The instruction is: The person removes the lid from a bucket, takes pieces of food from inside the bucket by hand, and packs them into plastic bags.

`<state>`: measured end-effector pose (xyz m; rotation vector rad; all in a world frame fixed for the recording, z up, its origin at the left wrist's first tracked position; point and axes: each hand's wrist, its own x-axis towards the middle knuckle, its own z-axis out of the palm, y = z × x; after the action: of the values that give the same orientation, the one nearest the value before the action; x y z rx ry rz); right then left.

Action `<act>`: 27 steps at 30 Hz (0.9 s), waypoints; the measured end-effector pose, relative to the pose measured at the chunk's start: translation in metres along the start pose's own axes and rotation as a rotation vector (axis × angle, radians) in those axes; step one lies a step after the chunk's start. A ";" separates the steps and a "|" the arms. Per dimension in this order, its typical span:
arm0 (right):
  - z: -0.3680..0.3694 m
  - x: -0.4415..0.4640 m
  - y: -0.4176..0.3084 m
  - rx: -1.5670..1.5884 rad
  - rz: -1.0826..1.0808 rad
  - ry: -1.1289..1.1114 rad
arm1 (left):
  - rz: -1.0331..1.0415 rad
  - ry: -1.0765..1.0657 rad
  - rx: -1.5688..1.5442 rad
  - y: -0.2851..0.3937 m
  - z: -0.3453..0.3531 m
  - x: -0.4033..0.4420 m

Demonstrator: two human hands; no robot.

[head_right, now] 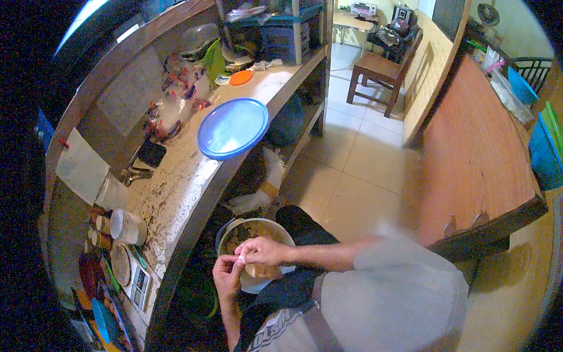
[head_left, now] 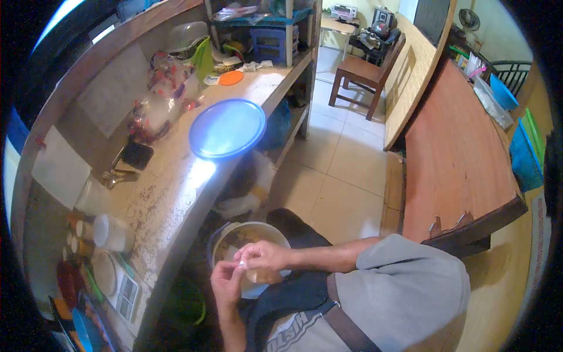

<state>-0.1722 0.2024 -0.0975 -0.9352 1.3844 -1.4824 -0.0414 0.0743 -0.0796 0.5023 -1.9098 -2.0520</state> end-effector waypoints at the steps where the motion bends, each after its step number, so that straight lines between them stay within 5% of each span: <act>1: 0.001 0.000 -0.001 -0.033 -0.024 0.006 | 0.009 0.027 -0.021 -0.001 -0.001 -0.001; 6: 0.002 0.003 0.005 -0.010 -0.041 0.032 | 0.183 0.132 0.036 0.007 0.008 -0.003; 8: 0.003 0.006 0.012 0.017 -0.045 0.039 | 0.465 0.105 0.449 0.008 0.003 0.000; 14: 0.000 0.007 0.010 -0.078 -0.126 0.109 | 0.623 0.249 0.726 -0.010 0.001 0.003; 18: -0.006 0.007 0.006 -0.180 -0.201 0.075 | 0.582 0.245 0.719 -0.006 0.006 0.000; 23: -0.008 0.005 0.003 -0.233 -0.185 0.070 | 0.194 0.182 0.353 -0.010 0.004 -0.001; 27: -0.005 0.002 -0.002 -0.243 -0.165 0.076 | 0.150 0.173 0.364 -0.005 0.000 -0.004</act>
<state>-0.1780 0.2021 -0.0965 -1.1791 1.6011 -1.5065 -0.0382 0.0764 -0.0840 0.5764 -2.1485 -1.5217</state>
